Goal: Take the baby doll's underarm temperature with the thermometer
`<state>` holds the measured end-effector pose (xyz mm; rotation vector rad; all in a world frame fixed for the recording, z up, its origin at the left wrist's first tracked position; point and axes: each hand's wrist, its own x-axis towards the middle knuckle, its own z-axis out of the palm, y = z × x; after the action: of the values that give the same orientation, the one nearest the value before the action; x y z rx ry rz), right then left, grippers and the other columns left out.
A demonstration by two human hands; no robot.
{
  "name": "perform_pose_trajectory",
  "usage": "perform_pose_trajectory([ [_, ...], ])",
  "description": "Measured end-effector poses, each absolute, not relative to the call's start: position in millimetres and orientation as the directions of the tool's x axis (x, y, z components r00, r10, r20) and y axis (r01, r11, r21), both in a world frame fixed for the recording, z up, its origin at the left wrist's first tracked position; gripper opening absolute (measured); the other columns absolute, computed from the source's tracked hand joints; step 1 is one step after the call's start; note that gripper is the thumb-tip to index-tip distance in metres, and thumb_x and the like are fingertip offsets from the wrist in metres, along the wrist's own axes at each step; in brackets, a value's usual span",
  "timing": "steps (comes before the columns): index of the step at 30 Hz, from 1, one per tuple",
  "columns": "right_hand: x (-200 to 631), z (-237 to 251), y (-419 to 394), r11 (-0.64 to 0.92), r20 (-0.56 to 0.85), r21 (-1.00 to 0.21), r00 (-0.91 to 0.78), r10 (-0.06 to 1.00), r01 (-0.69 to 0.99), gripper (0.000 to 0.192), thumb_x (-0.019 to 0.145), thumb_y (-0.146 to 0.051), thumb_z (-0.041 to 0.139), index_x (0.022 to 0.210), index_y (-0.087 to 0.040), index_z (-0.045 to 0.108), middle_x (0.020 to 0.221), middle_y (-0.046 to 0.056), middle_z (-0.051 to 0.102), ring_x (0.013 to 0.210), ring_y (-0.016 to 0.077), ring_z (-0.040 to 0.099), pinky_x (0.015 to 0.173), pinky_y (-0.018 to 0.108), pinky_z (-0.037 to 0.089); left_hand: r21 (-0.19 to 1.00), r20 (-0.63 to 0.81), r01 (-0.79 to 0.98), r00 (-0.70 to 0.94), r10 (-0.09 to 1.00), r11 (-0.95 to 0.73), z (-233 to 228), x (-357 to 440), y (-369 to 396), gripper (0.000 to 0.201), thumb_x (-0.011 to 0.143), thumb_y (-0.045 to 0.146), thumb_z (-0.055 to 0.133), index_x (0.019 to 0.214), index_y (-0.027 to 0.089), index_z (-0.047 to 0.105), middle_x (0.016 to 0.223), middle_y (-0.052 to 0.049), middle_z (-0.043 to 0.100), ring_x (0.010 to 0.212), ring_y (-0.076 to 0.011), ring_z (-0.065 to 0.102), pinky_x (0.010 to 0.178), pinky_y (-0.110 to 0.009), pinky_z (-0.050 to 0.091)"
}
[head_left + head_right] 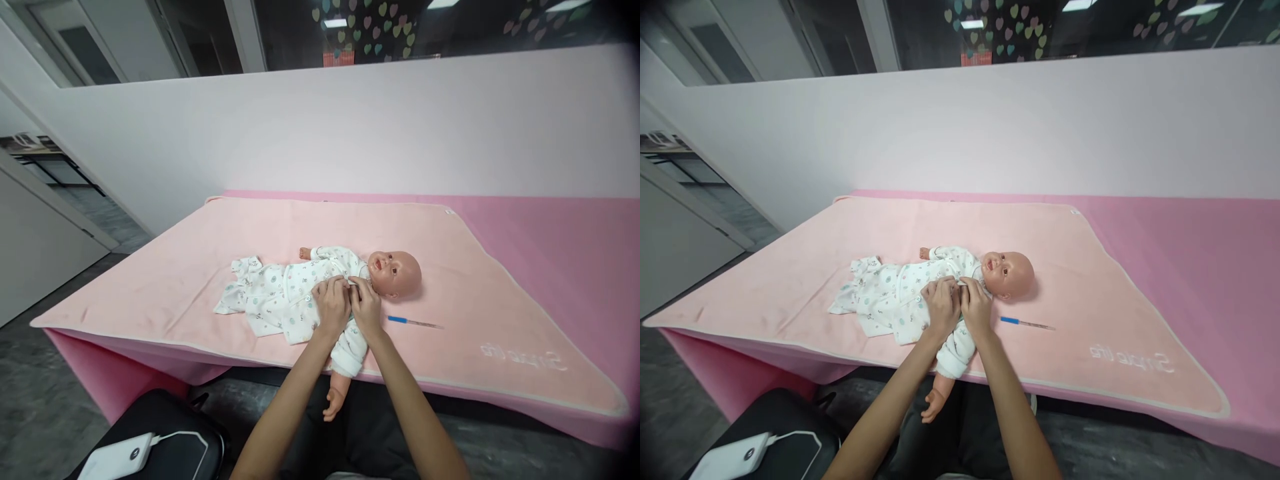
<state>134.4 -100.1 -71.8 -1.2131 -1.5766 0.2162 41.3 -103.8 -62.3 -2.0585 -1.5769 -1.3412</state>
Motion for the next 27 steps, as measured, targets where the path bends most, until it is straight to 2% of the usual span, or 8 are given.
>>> perform_pose_trajectory([
  [5,134.1,-73.3,-99.1,0.402,0.581,-0.694,0.136,0.802,0.597,0.028,0.092,-0.025,0.032,0.101,-0.017,0.057,0.098,0.01,0.064,0.092,0.0194,0.059,0.081,0.03,0.044,0.357,0.782,0.845,-0.037,0.623,-0.398,-62.0,42.1,-103.8,0.012,0.087,0.019,0.049,0.075,0.019,0.05,0.076,-0.002,0.063,0.075,-0.0182,0.048,0.077,-0.037,0.027],
  [9,133.9,-76.6,-97.8,0.34,0.545,-0.701,0.163,0.823,0.627,0.026,0.092,-0.026,0.031,0.102,-0.017,0.053,0.096,0.01,0.061,0.089,0.0205,0.057,0.075,0.031,0.044,0.303,0.824,0.858,-0.018,0.566,-0.414,-65.8,41.4,-101.8,0.023,0.084,0.021,0.054,0.063,0.019,0.045,0.059,0.0,0.054,0.069,-0.0176,0.045,0.074,-0.036,0.027],
  [16,134.3,-79.7,-94.0,0.324,0.552,-0.703,0.199,0.809,0.633,0.023,0.093,-0.029,0.032,0.092,-0.018,0.052,0.086,0.007,0.059,0.08,0.0197,0.056,0.072,0.03,0.043,0.269,0.815,0.85,0.049,0.577,-0.453,-66.5,40.3,-103.9,0.028,0.085,0.017,0.05,0.058,0.02,0.047,0.058,0.0,0.053,0.068,-0.0173,0.044,0.072,-0.036,0.026],
  [20,134.1,-78.4,-94.8,0.37,0.596,-0.697,0.209,0.775,0.614,0.021,0.092,-0.026,0.034,0.09,-0.018,0.053,0.085,0.007,0.06,0.081,0.0185,0.057,0.074,0.03,0.045,0.309,0.8,0.844,0.018,0.6,-0.437,-64.8,41.6,-105.9,0.022,0.086,0.02,0.052,0.064,0.02,0.054,0.064,-0.001,0.06,0.072,-0.018,0.047,0.075,-0.037,0.028],
  [24,134.2,-78.7,-96.1,0.414,0.639,-0.675,0.204,0.741,0.611,0.023,0.092,-0.025,0.034,0.097,-0.018,0.056,0.092,0.008,0.064,0.087,0.0183,0.059,0.079,0.03,0.046,0.364,0.79,0.826,-0.029,0.613,-0.43,-59.5,41.6,-109.5,0.008,0.084,0.021,0.053,0.081,0.021,0.061,0.088,-0.003,0.067,0.085,-0.0201,0.051,0.082,-0.038,0.029],
  [27,134.5,-79.5,-96.0,0.422,0.646,-0.675,0.209,0.734,0.605,0.026,0.092,-0.025,0.034,0.1,-0.017,0.057,0.094,0.008,0.065,0.089,0.0187,0.06,0.08,0.031,0.047,0.394,0.77,0.832,-0.067,0.634,-0.391,-54.6,36.4,-114.4,0.013,0.083,0.025,0.056,0.094,0.021,0.062,0.098,-0.005,0.066,0.095,-0.0227,0.051,0.088,-0.04,0.028],
])
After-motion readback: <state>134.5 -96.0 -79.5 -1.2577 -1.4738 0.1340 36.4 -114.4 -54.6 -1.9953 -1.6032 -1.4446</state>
